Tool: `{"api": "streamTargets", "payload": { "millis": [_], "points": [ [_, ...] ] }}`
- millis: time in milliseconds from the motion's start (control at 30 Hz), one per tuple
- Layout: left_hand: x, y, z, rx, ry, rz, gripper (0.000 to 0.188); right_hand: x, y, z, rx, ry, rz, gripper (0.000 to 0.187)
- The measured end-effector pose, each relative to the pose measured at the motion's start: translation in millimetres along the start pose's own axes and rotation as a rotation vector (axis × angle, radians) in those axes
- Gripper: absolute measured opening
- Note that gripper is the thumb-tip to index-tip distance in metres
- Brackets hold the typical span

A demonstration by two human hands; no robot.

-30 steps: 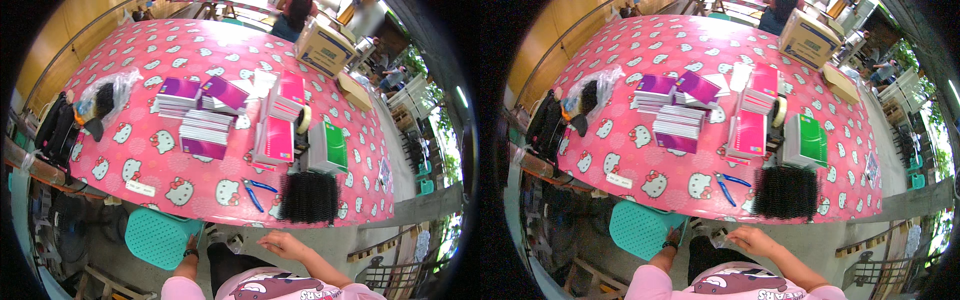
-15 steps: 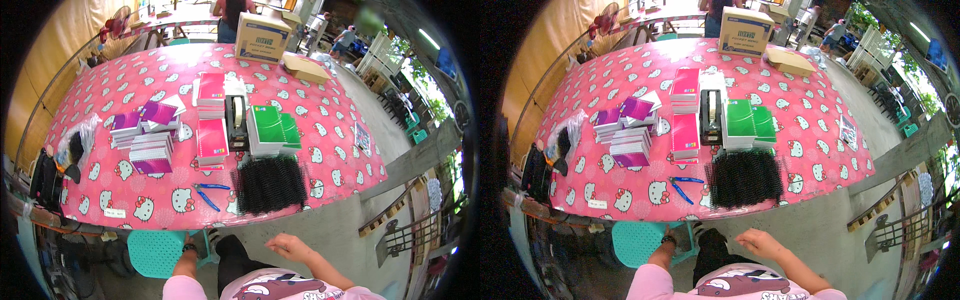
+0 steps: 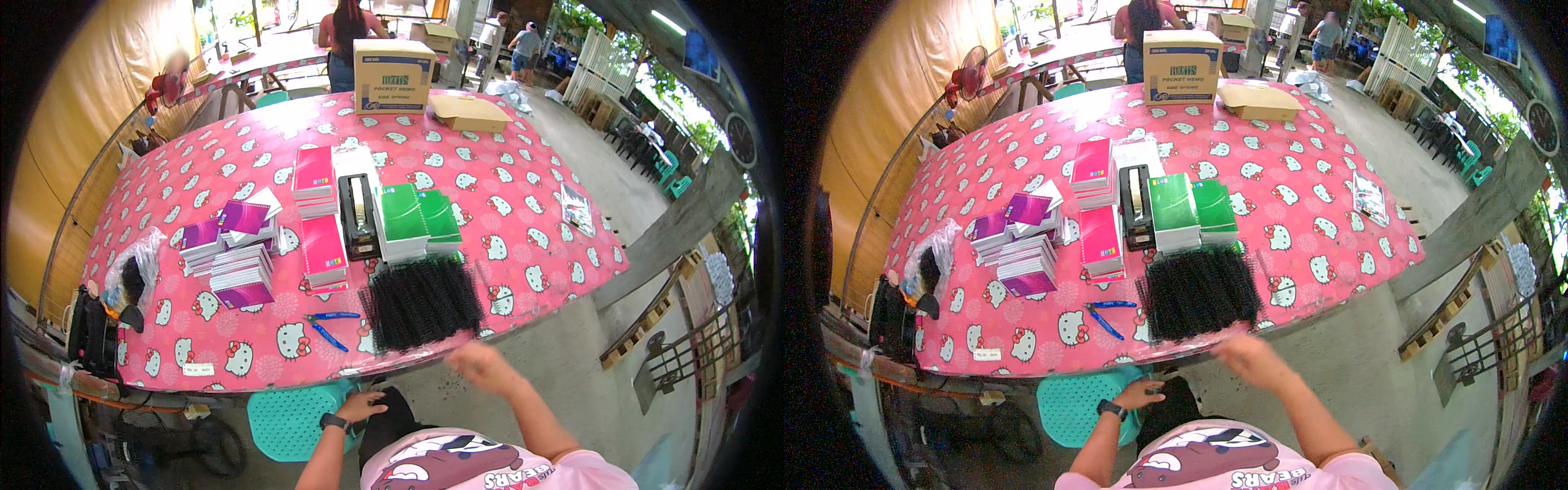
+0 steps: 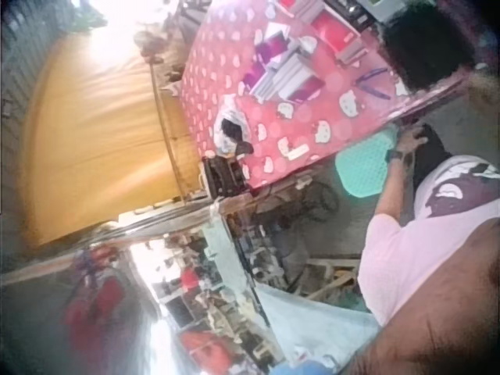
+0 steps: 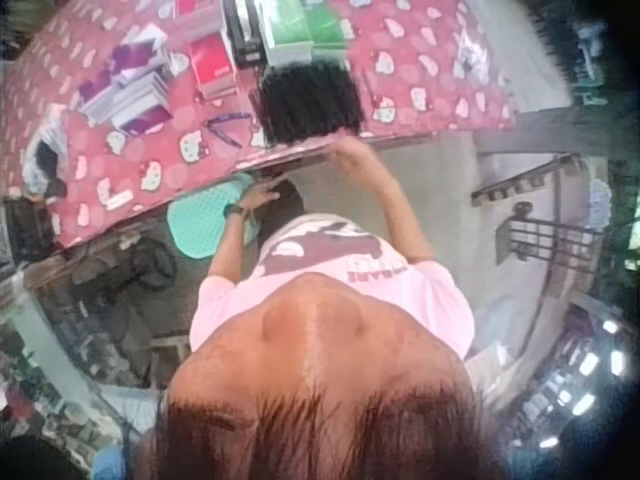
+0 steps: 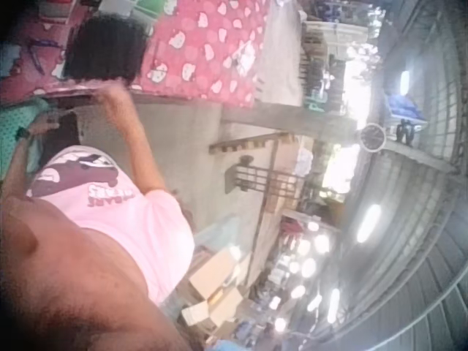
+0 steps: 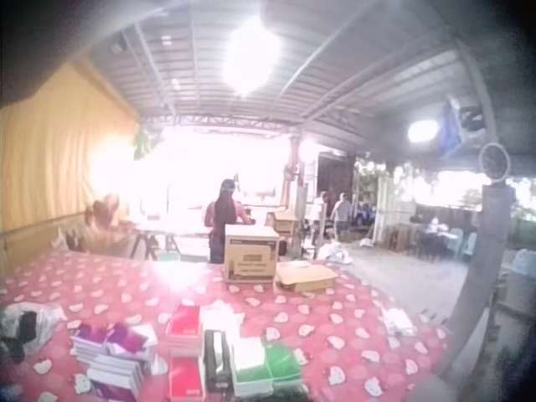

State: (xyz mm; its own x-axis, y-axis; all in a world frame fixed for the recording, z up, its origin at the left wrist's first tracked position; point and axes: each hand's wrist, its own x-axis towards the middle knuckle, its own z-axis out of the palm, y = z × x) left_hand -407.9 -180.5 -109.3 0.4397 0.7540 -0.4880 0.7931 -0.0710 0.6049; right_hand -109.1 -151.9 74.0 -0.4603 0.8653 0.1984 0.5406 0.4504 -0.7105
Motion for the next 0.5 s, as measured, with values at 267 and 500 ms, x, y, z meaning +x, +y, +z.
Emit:
{"api": "streamTargets", "payload": {
  "millis": [267,500],
  "points": [
    [-57,-64,-122,-0.885,1.205,0.044,0.019,21,175,-45,0.083,0.713,0.364,0.016],
    [-45,-93,-121,-0.113,1.714,-0.389,0.009,21,241,-30,-0.510,0.739,0.413,0.017]
  ]
}}
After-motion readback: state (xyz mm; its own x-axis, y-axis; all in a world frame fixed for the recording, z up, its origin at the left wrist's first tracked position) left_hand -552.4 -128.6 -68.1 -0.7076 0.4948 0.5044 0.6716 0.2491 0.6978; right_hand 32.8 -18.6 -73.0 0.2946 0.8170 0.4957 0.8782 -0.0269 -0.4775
